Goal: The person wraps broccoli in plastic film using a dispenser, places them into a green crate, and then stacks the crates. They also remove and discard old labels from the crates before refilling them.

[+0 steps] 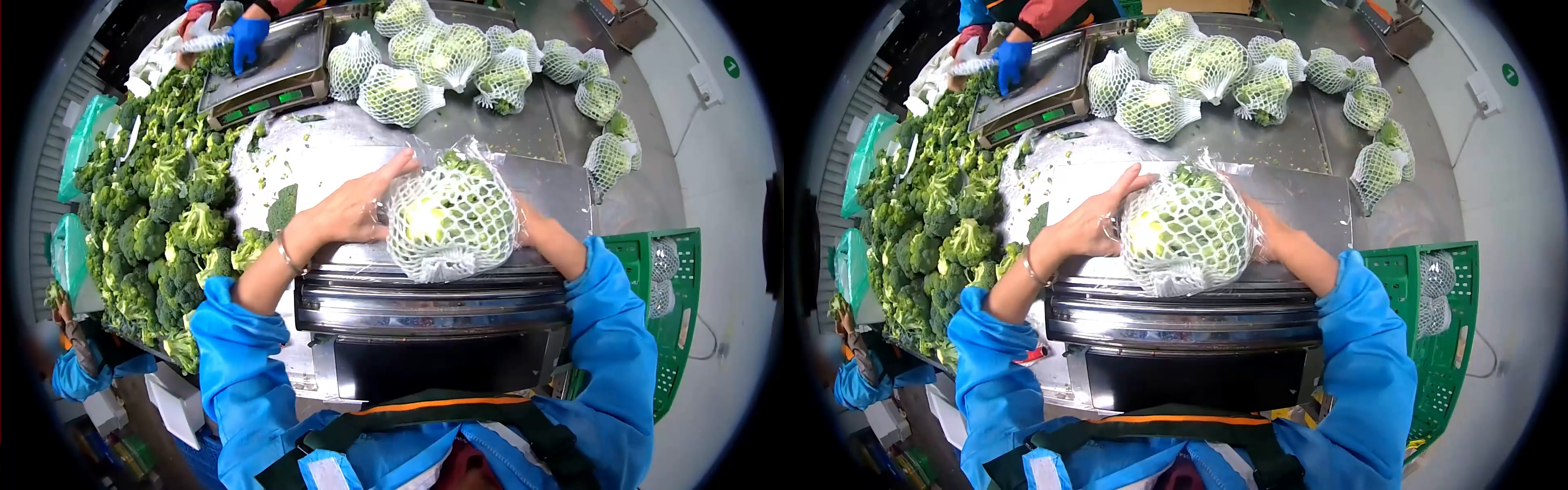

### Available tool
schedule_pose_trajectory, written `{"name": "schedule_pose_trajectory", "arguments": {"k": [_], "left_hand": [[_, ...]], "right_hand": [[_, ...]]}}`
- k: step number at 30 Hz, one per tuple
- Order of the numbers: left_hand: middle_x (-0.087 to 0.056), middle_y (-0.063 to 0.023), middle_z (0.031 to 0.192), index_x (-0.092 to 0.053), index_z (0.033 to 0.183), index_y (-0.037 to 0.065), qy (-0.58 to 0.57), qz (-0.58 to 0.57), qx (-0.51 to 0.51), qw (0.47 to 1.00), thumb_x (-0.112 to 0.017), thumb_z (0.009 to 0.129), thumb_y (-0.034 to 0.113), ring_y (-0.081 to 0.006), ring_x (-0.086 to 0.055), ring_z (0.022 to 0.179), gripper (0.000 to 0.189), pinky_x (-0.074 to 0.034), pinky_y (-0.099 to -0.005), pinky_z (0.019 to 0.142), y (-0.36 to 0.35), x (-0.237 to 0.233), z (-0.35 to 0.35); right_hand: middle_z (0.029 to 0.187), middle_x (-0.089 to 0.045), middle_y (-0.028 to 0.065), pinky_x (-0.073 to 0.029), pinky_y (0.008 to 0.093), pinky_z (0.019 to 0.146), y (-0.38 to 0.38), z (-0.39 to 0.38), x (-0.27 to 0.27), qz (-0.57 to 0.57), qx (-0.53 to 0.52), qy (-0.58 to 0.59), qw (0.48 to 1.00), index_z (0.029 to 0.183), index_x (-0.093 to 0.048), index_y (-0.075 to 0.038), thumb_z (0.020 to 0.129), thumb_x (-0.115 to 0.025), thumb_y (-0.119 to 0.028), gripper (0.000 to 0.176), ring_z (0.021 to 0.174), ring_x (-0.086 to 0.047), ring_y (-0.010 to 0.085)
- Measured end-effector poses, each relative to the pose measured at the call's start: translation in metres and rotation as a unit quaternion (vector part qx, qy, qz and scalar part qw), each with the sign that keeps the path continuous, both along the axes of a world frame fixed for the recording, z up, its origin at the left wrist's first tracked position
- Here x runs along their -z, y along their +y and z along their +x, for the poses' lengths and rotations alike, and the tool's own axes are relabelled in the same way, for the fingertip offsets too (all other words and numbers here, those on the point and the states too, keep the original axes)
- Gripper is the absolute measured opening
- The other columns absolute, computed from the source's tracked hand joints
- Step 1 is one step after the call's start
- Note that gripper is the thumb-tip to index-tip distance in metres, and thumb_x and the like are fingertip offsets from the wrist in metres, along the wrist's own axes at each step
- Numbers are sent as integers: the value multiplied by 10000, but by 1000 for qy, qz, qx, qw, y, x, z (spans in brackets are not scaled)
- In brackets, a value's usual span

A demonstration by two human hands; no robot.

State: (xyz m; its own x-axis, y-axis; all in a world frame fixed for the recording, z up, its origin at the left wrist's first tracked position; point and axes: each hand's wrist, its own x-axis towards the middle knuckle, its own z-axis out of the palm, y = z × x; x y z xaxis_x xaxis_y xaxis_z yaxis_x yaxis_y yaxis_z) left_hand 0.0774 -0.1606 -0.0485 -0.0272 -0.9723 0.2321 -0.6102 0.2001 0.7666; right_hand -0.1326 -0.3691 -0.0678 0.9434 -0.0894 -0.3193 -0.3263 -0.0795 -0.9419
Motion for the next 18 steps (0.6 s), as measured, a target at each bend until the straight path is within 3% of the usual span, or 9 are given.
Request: {"name": "schedule_pose_trajectory", "arguments": {"k": [4, 6, 8, 11, 13, 15, 16, 17, 18], "left_hand": [[-502, -194, 1210, -130, 1390, 76, -1, 40, 2, 999, -761, 554, 157, -351, -549, 1022, 1050, -452, -361, 882, 13, -20, -24], [-565, -181, 1124, -141, 1382, 67, 78, 59, 11, 995, -783, 560, 198, -347, -579, 970, 1052, -467, -359, 850, 31, -28, -47], [-590, -167, 1083, -148, 1375, 60, 100, 104, 19, 989, -800, 570, 250, -320, -600, 939, 1053, -475, -361, 834, 48, -43, -72], [-595, -165, 1076, -146, 1374, 57, 131, 141, 53, 980, -807, 579, 280, -305, -606, 930, 1057, -477, -359, 832, 83, -46, -120], [-583, -181, 1092, -121, 1381, 61, 189, 237, 81, 950, -803, 603, 300, -297, -605, 937, 1062, -475, -355, 838, 108, -52, -154], [-567, -183, 1114, -45, 1395, 63, 219, 297, 94, 925, -769, 663, 302, -259, -604, 940, 1057, -470, -333, 843, 141, -37, -188], [-556, -176, 1136, -21, 1396, 58, 236, 365, 97, 895, -748, 698, 296, -250, -596, 956, 1036, -463, -329, 855, 155, -37, -201], [-494, -167, 1219, -16, 1397, 43, 349, 397, 100, 843, -680, 776, 269, -240, -551, 1039, 936, -426, -318, 910, 168, -44, -212], [-439, -176, 1279, -84, 1398, 40, 567, 308, 68, 761, -645, 804, 218, -265, -495, 1126, 836, -396, -360, 957, 198, -7, -235]], "right_hand": [[1250, -479, 165, -313, 355, 1014, 29, -19, -13, -16, 17, -45, 999, 1237, -451, -35, 806, -578, -191, 475, 1148, -450, 266], [1244, -491, 154, -351, 346, 986, 39, -45, -49, -399, -181, -60, 897, 1227, -461, -30, 821, -550, -267, 478, 1127, -477, 249], [1260, -482, 139, -381, 369, 966, 44, -82, -47, -438, -233, -41, 867, 1228, -468, -39, 852, -477, -371, 502, 1121, -489, 248], [1255, -481, 139, -362, 460, 978, 81, -148, -41, -179, -146, -65, 971, 1262, -444, -65, 870, -331, -493, 591, 1128, -481, 297], [1258, -478, 139, -355, 443, 991, 113, -186, -43, -80, -128, -31, 988, 1256, -442, -59, 866, -382, -472, 572, 1122, -488, 290], [1238, -497, 127, -350, 389, 1003, 147, -220, -46, -100, -117, -7, 988, 1231, -451, -41, 813, -607, -298, 515, 1105, -504, 262], [1202, -529, 111, -337, 363, 1012, 161, -240, -33, -21, -93, 56, 994, 1233, -440, -18, 739, -702, -167, 579, 1104, -506, 240], [1218, -518, 116, -326, 370, 1018, 173, -257, -32, 42, -48, 95, 993, 1263, -409, -15, 755, -681, -196, 604, 1132, -485, 244], [1234, -507, 121, -315, 377, 1025, 181, -267, -37, 102, -3, 132, 986, 1292, -377, -12, 770, -660, -224, 630, 1160, -463, 248]]}}
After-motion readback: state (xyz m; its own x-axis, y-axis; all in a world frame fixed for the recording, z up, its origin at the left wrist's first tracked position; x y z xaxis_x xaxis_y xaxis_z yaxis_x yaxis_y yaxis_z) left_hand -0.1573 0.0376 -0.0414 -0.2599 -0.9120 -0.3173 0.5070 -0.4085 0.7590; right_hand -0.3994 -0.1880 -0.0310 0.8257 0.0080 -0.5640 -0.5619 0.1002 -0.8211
